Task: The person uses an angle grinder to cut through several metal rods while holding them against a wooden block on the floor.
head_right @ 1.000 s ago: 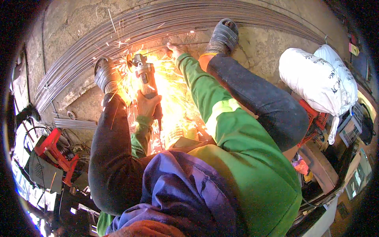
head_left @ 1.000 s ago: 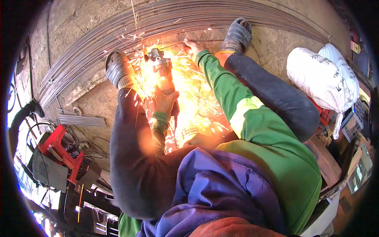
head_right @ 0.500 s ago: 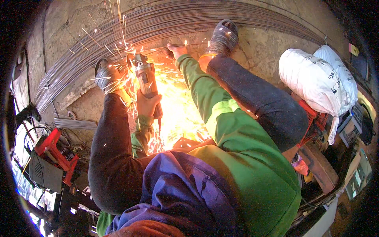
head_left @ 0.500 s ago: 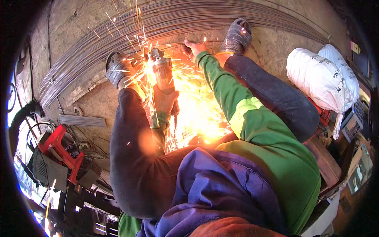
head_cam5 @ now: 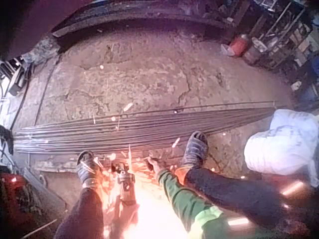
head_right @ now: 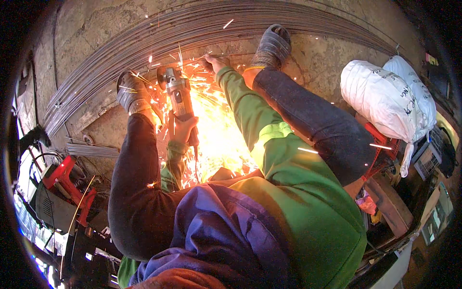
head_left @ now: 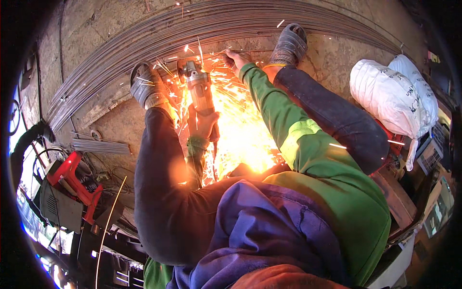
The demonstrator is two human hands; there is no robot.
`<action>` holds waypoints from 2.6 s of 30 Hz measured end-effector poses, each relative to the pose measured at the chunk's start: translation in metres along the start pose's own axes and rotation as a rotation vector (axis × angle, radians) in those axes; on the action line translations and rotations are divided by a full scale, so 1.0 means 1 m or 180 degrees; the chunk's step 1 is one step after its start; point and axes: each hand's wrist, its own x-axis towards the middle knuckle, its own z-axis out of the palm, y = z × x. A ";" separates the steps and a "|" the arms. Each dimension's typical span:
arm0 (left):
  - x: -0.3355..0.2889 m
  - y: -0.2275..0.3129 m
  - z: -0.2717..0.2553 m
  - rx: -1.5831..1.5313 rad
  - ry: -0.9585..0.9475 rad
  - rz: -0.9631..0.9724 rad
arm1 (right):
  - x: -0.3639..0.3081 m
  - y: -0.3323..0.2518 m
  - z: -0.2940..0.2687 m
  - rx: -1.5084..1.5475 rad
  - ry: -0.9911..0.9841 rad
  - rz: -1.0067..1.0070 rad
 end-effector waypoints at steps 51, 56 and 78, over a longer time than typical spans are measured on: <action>-0.036 -0.016 -0.025 0.1609 -0.0507 -0.0062 | -0.178 0.081 -0.007 -0.0575 -0.1113 0.1819; -0.031 0.026 -0.050 0.2002 0.0523 0.0528 | -0.171 0.052 -0.035 -0.5624 -0.0895 0.1388; 0.139 0.068 -0.132 0.2787 0.1969 0.1000 | -0.064 -0.021 0.161 -0.5011 -0.1266 -0.1870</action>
